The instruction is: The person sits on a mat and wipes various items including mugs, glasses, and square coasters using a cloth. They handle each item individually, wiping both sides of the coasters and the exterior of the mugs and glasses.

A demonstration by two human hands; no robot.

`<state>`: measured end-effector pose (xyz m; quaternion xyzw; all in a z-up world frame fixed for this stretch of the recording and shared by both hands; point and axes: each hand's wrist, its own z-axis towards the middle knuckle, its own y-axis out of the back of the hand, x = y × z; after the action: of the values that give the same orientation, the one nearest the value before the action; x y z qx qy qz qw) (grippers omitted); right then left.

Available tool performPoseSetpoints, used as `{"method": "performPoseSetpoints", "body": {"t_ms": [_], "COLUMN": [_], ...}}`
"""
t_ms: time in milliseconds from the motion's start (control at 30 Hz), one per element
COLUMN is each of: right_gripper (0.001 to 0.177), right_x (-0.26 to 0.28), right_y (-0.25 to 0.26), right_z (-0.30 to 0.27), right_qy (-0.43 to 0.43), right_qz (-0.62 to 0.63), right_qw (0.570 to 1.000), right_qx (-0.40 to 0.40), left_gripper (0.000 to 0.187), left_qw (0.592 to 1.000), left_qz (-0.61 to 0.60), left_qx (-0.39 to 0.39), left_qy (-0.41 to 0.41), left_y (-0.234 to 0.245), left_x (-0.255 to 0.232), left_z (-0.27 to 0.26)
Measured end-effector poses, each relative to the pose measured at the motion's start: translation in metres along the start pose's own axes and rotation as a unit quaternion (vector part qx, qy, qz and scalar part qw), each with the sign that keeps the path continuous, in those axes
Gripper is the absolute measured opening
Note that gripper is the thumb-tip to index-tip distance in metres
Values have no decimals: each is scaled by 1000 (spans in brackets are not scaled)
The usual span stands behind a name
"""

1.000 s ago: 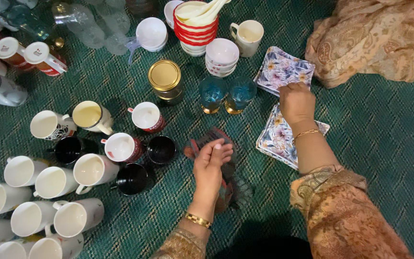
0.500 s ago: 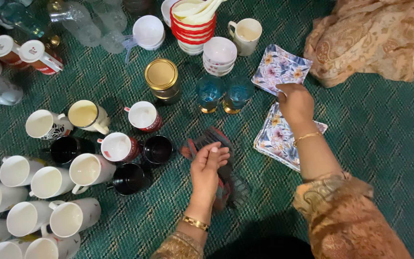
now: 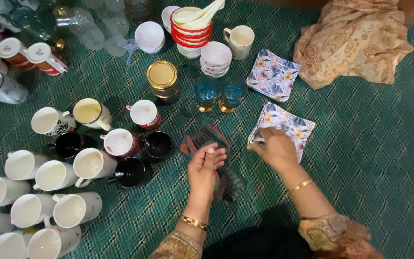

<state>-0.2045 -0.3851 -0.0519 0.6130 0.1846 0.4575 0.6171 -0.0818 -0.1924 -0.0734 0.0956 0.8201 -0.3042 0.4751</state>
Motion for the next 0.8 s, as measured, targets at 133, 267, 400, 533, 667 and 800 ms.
{"method": "performPoseSetpoints", "body": {"t_ms": [133,267,400,533,667,800], "right_gripper": [22,18,16,16,13,18], "right_x": [12,20,52,107,169,213], "right_y": [-3,1,25,60,79,75], "right_z": [-10,-9,-10,-16,-31,-47], "right_qy": [-28,49,79,146,261,380], "right_qz": [-87,-87,-66,-19,10,111], "right_qw": [993,994,995,989,965,918], "right_qx": [78,35,7,-29,-9,-23], "left_gripper": [31,33,35,46,61,56], "left_qw": [1000,1000,1000,999,992,983], "left_qz": [3,15,-4,20,-11,-180], "left_qx": [-8,-9,-17,1,-10,8], "left_qy": [2,-2,-6,41,123,36], "left_y": [2,8,17,29,44,70], "left_x": [-7,-19,-25,-44,-78,-96], "left_z": [-12,-24,-28,-38,-51,-59]}}
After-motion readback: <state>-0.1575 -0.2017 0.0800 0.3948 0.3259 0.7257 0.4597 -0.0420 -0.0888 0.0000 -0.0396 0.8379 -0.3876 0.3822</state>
